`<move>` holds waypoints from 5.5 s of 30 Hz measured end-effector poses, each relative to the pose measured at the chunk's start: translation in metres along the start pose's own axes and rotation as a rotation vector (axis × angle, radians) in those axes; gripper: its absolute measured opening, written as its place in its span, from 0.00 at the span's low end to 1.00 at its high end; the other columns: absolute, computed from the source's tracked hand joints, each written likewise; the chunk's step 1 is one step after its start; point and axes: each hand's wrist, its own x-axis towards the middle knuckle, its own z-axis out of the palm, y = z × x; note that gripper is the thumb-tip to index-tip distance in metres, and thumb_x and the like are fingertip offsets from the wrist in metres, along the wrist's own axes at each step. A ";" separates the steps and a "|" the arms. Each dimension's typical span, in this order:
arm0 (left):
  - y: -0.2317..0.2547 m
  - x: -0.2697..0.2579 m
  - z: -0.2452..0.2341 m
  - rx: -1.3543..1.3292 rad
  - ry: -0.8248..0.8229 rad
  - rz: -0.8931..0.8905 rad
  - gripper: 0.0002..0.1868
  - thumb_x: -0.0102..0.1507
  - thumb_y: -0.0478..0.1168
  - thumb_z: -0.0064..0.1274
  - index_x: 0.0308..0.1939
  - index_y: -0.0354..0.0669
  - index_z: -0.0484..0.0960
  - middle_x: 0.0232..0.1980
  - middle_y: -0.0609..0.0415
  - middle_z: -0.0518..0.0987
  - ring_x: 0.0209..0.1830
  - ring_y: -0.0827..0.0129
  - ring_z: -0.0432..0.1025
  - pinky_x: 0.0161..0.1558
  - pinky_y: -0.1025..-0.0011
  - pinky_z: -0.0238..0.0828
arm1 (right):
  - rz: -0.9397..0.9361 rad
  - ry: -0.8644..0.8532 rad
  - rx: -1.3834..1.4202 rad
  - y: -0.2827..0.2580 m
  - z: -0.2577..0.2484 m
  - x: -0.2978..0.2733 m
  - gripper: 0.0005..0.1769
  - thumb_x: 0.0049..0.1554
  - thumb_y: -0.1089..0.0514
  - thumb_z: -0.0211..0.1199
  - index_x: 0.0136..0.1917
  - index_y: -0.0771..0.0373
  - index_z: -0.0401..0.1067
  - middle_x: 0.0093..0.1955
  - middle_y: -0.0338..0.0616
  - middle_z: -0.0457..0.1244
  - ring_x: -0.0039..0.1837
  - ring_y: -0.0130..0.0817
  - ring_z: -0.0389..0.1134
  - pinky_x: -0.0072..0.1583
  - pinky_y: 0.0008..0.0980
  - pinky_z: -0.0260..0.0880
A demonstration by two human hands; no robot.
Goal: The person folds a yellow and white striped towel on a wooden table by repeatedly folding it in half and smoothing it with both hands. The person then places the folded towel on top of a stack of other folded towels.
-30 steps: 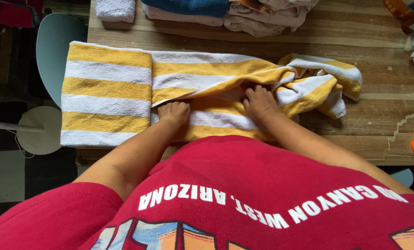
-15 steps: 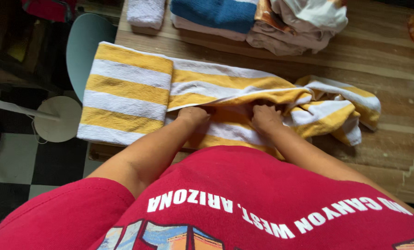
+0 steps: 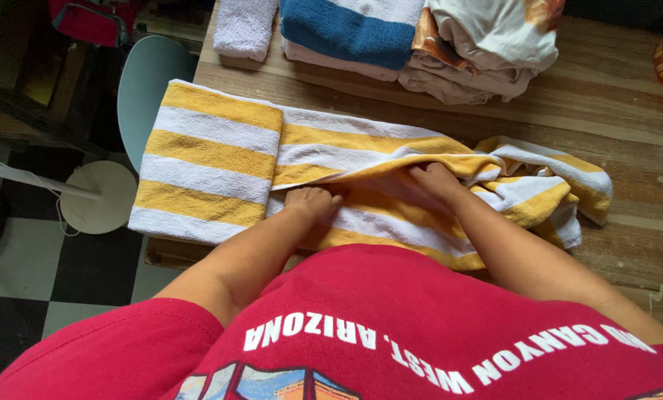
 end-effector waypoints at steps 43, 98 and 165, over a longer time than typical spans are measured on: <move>-0.015 -0.024 0.010 -0.028 0.195 -0.060 0.48 0.69 0.73 0.19 0.51 0.37 0.86 0.58 0.40 0.81 0.62 0.53 0.73 0.64 0.54 0.64 | 0.406 0.409 -0.912 0.029 -0.057 -0.035 0.17 0.60 0.55 0.58 0.58 0.58 0.80 0.60 0.55 0.70 0.66 0.51 0.69 0.68 0.49 0.60; 0.004 -0.040 -0.004 -0.119 0.084 -0.077 0.51 0.63 0.73 0.45 0.77 0.40 0.59 0.79 0.39 0.59 0.81 0.47 0.50 0.77 0.39 0.38 | 0.540 0.201 -0.849 -0.017 0.007 -0.130 0.43 0.63 0.32 0.44 0.82 0.54 0.42 0.85 0.44 0.36 0.84 0.50 0.34 0.76 0.70 0.28; 0.003 -0.021 0.032 0.073 0.195 0.059 0.41 0.68 0.70 0.24 0.74 0.47 0.62 0.75 0.45 0.65 0.74 0.52 0.61 0.72 0.42 0.49 | 0.763 0.663 0.265 0.163 -0.256 -0.133 0.20 0.64 0.51 0.54 0.69 0.50 0.64 0.71 0.44 0.61 0.68 0.39 0.67 0.63 0.48 0.69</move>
